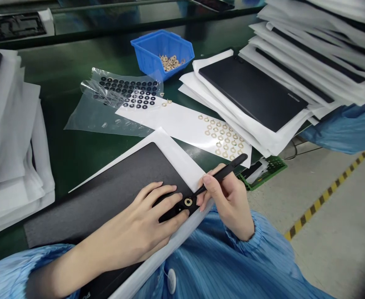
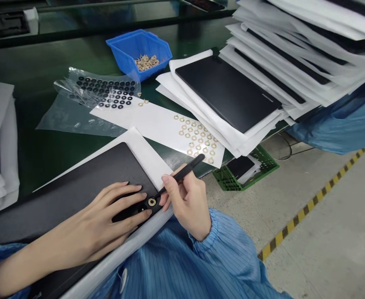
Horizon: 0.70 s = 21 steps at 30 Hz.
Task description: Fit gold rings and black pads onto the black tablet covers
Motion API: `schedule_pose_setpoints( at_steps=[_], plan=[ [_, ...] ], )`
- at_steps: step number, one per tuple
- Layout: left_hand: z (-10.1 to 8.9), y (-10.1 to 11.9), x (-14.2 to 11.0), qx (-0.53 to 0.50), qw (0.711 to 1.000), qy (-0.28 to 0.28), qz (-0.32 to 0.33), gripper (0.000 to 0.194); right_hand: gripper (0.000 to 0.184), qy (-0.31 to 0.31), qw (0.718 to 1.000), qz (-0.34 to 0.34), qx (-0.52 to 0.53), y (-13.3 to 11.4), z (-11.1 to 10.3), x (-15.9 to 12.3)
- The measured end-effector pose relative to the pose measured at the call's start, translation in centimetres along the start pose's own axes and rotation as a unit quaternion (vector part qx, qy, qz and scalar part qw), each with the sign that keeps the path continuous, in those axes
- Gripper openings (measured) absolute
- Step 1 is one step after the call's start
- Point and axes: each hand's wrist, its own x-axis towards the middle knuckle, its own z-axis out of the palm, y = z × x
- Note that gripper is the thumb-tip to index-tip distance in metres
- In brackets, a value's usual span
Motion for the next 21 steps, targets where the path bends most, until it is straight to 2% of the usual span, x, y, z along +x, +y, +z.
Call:
schedule_pose_setpoints(
  at_steps=[10,15,21],
  plan=[
    [0.1,0.3,0.7,0.024,0.999,0.030,-0.015,0.032,0.009,-0.031,0.992,-0.115,-0.049,0.7,-0.3,-0.4],
    [0.3,0.5,0.8,0.034,0.999,0.010,-0.036,0.035,0.011,-0.013,0.986,-0.164,0.031,1.1,-0.4,-0.4],
    [0.7,0.9,0.4,0.050,0.997,0.014,-0.062,0.035,0.011,-0.039,0.981,-0.182,0.057,1.5,-0.6,-0.5]
  ],
)
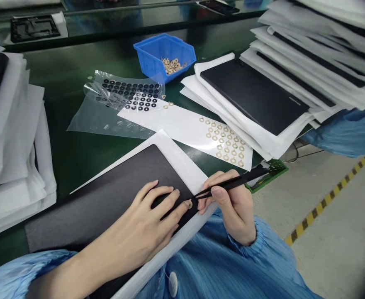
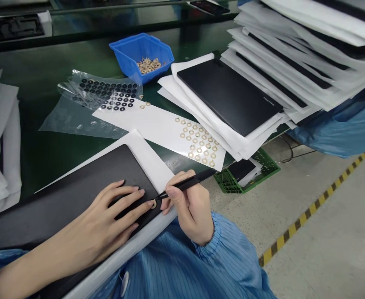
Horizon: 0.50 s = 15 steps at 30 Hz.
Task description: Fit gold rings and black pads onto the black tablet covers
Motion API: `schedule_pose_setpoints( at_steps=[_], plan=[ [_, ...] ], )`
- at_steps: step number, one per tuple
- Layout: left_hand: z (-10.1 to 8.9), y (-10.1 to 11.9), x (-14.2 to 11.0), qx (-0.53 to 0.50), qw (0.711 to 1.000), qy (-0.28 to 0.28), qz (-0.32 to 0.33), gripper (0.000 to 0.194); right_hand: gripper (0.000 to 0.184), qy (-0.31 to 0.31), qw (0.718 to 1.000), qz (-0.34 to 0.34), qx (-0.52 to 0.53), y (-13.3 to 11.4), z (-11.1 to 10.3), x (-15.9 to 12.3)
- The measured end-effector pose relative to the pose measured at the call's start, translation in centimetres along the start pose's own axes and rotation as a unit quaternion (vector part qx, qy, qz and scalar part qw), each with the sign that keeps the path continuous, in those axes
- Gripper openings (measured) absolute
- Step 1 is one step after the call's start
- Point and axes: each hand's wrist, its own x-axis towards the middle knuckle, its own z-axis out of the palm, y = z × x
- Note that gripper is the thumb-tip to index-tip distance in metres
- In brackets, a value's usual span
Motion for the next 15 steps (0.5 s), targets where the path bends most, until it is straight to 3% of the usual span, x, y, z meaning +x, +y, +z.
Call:
schedule_pose_setpoints(
  at_steps=[7,15],
  plan=[
    [-0.20,-0.27,0.06,-0.016,1.000,0.000,-0.005,0.034,0.009,-0.025,0.997,-0.038,-0.062,0.36,-0.04,-0.04],
    [0.04,-0.67,0.19,-0.047,0.998,0.044,-0.007,0.025,0.010,-0.059,0.993,-0.051,-0.084,-0.12,-0.71,0.24]
  ],
)
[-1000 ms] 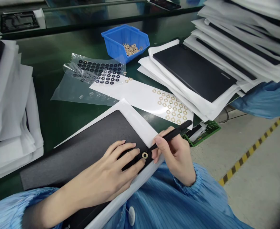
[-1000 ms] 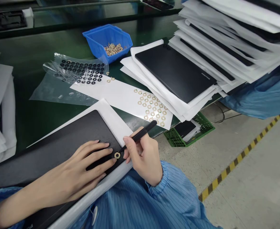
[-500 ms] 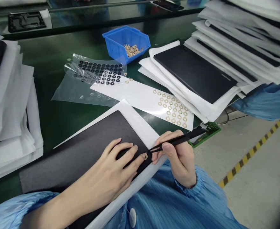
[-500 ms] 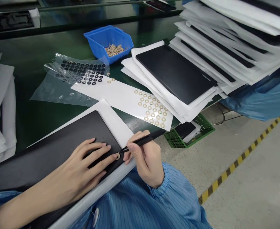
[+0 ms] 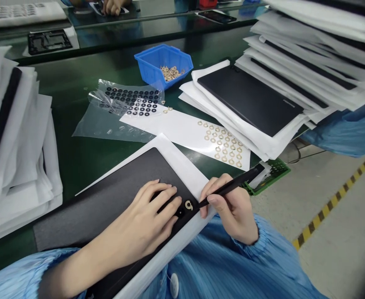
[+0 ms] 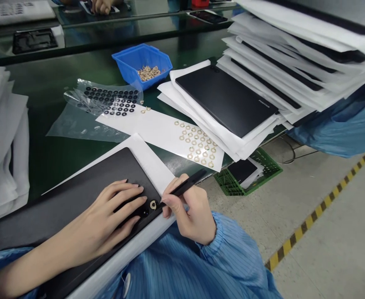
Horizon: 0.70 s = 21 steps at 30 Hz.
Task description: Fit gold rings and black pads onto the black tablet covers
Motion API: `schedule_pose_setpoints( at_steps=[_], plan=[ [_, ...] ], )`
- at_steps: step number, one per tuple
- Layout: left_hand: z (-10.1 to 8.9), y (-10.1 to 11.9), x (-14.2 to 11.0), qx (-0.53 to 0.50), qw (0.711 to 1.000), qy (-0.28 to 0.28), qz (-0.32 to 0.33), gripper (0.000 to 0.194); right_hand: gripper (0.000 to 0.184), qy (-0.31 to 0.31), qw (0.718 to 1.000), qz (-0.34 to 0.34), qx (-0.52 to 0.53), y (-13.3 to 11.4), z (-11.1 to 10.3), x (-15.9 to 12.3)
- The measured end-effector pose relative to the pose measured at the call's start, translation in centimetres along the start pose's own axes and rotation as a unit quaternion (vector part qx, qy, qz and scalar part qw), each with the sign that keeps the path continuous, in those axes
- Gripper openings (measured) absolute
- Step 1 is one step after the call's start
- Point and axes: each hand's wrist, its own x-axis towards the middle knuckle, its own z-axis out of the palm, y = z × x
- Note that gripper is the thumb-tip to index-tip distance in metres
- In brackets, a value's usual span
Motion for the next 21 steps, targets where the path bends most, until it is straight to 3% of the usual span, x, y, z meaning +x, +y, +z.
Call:
schedule_pose_setpoints(
  at_steps=[6,15,21],
  plan=[
    [0.0,-0.1,0.0,0.008,1.000,0.005,0.007,0.026,0.013,-0.022,0.999,0.022,-0.019,-0.8,-0.4,1.4],
    [0.1,0.1,-0.2,-0.003,1.000,0.025,-0.012,0.021,0.015,-0.027,0.997,0.054,-0.037,-0.6,1.4,3.6],
    [0.2,0.0,-0.3,-0.008,1.000,0.022,-0.017,0.019,0.023,0.006,0.996,0.015,-0.085,-2.3,-0.3,5.6]
  ],
)
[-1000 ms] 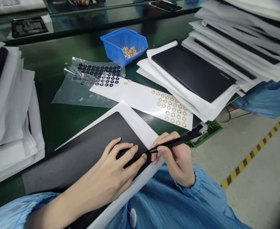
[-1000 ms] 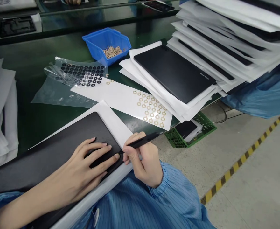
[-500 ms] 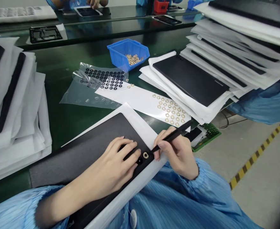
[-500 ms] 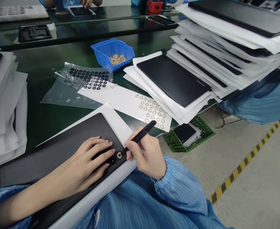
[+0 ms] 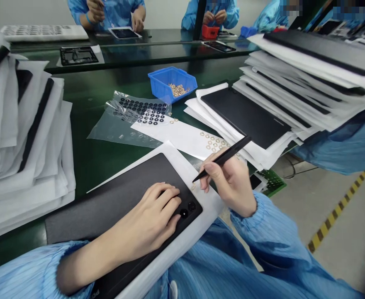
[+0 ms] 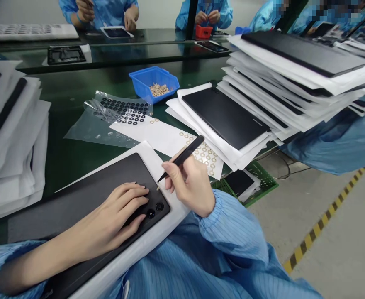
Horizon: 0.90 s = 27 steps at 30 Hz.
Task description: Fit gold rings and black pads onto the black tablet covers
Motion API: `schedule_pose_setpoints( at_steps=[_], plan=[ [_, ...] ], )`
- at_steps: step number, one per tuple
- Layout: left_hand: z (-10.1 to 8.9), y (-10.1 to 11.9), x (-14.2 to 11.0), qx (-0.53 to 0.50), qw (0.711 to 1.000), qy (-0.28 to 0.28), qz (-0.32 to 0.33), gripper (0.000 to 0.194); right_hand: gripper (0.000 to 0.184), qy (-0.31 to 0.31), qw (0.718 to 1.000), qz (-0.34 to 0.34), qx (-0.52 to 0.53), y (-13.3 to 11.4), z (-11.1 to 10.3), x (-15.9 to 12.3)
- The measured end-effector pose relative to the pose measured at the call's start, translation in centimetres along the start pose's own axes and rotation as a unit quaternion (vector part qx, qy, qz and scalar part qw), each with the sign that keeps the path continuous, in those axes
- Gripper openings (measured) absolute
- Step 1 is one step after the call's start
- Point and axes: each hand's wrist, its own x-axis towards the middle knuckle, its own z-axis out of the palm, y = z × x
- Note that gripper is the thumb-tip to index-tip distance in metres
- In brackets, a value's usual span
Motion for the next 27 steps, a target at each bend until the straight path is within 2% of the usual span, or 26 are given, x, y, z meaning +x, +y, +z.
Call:
schedule_pose_setpoints(
  at_steps=[2,4,8,10,12,14,18,21,23,24,27],
  plan=[
    [0.1,0.0,0.0,-0.002,1.000,-0.003,-0.002,0.018,0.024,0.028,0.997,-0.043,-0.051,-0.8,-1.2,2.1],
    [0.1,0.1,0.0,-0.007,1.000,-0.005,-0.009,0.017,0.025,0.058,0.989,-0.099,-0.097,-1.3,-2.2,5.5],
    [0.1,0.0,0.0,-0.013,1.000,-0.006,-0.019,0.015,0.032,0.101,0.958,-0.198,-0.178,-0.5,-2.4,15.7],
    [0.0,0.0,-0.1,-0.015,1.000,-0.007,-0.020,0.013,0.029,0.111,0.947,-0.198,-0.227,0.9,-1.5,20.8],
    [-0.1,0.1,-0.1,-0.015,1.000,-0.007,-0.021,0.011,0.018,0.045,0.946,-0.145,-0.285,2.5,-0.6,24.6],
    [-0.2,0.3,-0.2,-0.014,1.000,-0.003,-0.024,0.010,0.014,0.006,0.946,-0.120,-0.301,3.9,0.2,26.8],
    [-0.4,0.4,0.0,-0.015,1.000,0.007,-0.026,0.008,0.010,-0.014,0.948,-0.100,-0.302,4.7,0.6,27.6],
    [-1.0,-1.7,0.7,0.002,0.998,0.026,-0.063,0.010,0.013,-0.033,0.948,-0.102,-0.299,4.1,1.5,26.5],
    [-1.9,-4.7,1.4,0.028,0.987,0.060,-0.147,0.015,0.011,-0.062,0.946,-0.115,-0.298,3.7,3.0,25.4],
    [-2.5,-6.5,1.7,0.045,0.973,0.087,-0.209,0.017,0.010,-0.081,0.943,-0.125,-0.298,3.6,4.1,24.8],
    [-4.7,-11.9,2.7,0.090,0.889,0.171,-0.414,0.029,0.010,-0.151,0.931,-0.155,-0.295,3.7,8.1,23.1]
  ],
)
